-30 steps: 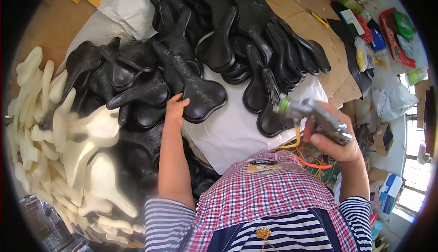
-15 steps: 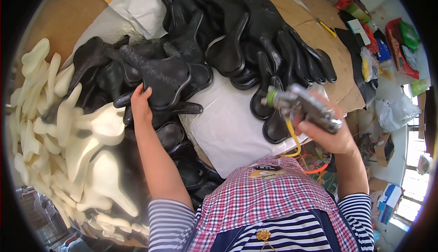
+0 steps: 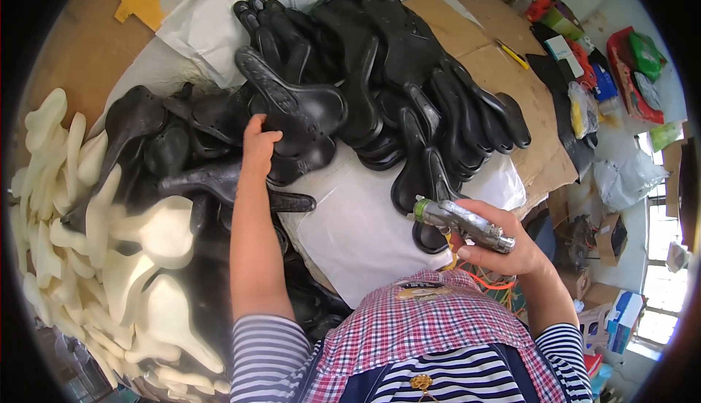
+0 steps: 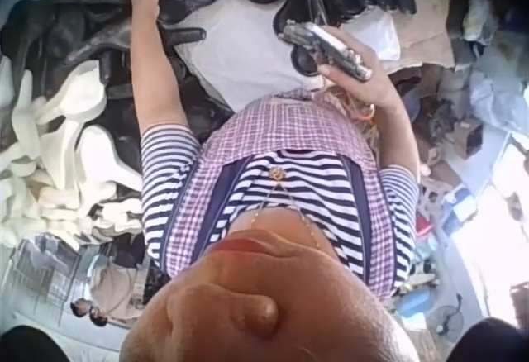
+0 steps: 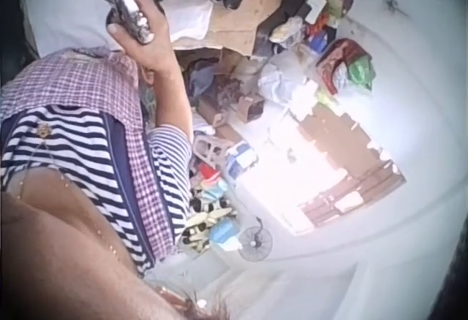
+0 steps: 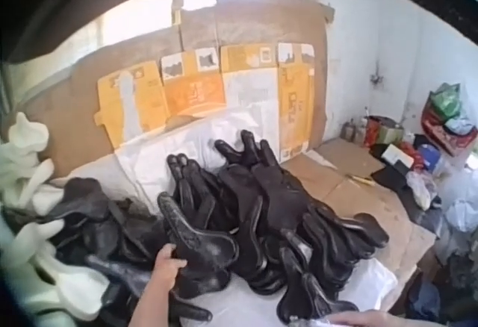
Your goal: Sorting bicycle saddle foam and covers, then applying adhesive with a spray gun.
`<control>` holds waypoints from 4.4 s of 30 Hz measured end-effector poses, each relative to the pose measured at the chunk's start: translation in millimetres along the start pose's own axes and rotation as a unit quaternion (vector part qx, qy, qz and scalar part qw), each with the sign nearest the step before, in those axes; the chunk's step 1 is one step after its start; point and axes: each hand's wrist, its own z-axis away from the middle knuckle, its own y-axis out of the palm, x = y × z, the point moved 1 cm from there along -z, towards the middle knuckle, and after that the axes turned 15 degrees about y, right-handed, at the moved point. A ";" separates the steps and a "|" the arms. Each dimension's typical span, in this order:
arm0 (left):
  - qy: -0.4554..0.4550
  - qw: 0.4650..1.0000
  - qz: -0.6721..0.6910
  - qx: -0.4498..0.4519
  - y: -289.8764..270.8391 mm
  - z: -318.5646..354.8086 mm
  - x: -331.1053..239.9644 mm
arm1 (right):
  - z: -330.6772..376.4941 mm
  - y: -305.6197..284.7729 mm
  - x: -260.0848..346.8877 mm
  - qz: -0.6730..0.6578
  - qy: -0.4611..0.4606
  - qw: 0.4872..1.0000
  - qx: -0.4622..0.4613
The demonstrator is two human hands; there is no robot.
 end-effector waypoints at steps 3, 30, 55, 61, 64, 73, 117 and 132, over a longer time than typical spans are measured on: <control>0.186 0.956 -0.201 -0.104 -14.7 4.5 -102.2 | -12.2 -3.1 -1.2 -0.021 0.003 1.000 -0.022; 0.054 0.712 -0.635 0.294 5.9 -94.4 17.8 | -46.5 -12.5 -0.3 0.006 0.047 0.997 -0.060; 0.084 0.987 0.052 -0.124 -112.1 -117.5 -58.6 | -53.3 -9.0 45.5 -0.045 -0.051 0.993 -0.100; -0.017 0.997 -0.081 -0.008 -45.4 -159.9 33.1 | -58.2 0.0 15.8 0.006 -0.016 0.999 -0.042; -0.034 0.984 -0.173 0.026 -0.2 -155.7 28.0 | -58.4 -6.5 7.8 -0.006 -0.013 0.998 -0.065; 0.322 0.861 0.122 -0.374 -137.1 -101.6 -148.9 | -45.6 -19.6 10.7 -0.009 -0.017 0.998 -0.064; 0.043 0.985 0.071 -0.153 -64.2 -42.4 -20.3 | -29.3 -29.6 59.0 -0.060 -0.139 0.973 -0.173; -0.042 0.999 -0.028 -0.004 30.2 -146.3 48.5 | -40.7 -35.9 16.1 0.024 -0.027 0.992 -0.123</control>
